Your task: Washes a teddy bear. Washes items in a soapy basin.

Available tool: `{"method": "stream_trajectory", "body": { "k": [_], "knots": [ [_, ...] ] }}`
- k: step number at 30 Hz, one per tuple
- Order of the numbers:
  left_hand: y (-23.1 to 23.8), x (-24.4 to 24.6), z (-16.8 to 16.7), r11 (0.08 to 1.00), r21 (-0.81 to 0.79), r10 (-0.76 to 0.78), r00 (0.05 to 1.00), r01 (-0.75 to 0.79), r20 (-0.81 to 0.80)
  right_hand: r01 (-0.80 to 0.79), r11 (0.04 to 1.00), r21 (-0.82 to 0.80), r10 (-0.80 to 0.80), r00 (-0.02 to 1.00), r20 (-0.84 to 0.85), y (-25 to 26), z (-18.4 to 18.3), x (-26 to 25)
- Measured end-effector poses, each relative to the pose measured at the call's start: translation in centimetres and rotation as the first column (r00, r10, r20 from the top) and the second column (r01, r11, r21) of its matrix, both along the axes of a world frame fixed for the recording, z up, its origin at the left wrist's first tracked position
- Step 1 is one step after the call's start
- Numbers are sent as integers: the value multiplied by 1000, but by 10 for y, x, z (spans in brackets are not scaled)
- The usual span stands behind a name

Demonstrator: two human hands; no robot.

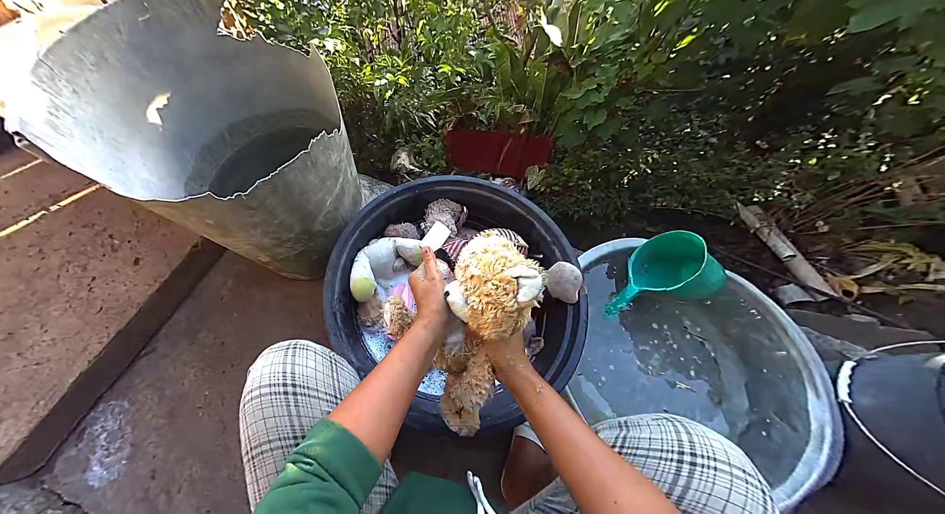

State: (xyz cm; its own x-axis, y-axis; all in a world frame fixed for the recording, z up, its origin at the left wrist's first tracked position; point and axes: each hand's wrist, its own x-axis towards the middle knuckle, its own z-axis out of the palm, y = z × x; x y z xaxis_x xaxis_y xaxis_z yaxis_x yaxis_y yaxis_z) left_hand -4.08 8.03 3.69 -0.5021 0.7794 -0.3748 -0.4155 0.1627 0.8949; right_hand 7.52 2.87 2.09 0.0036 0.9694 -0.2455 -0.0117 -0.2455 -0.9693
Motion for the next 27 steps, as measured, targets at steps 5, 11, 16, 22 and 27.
{"method": "stream_trajectory", "body": {
  "k": [5,11,16,22,27],
  "knots": [
    [-2,0,-6,996,15,-90,995,90,-35,-12,998,58,6,996,93,-6,-7,0],
    [-1,-11,13,952,95,-297,954,292,40,-65,998,15,64,997,52,4,13,16],
    [-3,-40,41,811,6,-510,712,585,-483,130,988,-83,-145,965,-217,32,42,34],
    [-4,-34,11,870,-180,-483,721,459,-497,269,961,-58,-268,873,-408,41,68,44],
    [-11,-16,13,834,43,-544,809,549,220,245,969,32,-187,813,-552,30,69,49]
  ]
}}
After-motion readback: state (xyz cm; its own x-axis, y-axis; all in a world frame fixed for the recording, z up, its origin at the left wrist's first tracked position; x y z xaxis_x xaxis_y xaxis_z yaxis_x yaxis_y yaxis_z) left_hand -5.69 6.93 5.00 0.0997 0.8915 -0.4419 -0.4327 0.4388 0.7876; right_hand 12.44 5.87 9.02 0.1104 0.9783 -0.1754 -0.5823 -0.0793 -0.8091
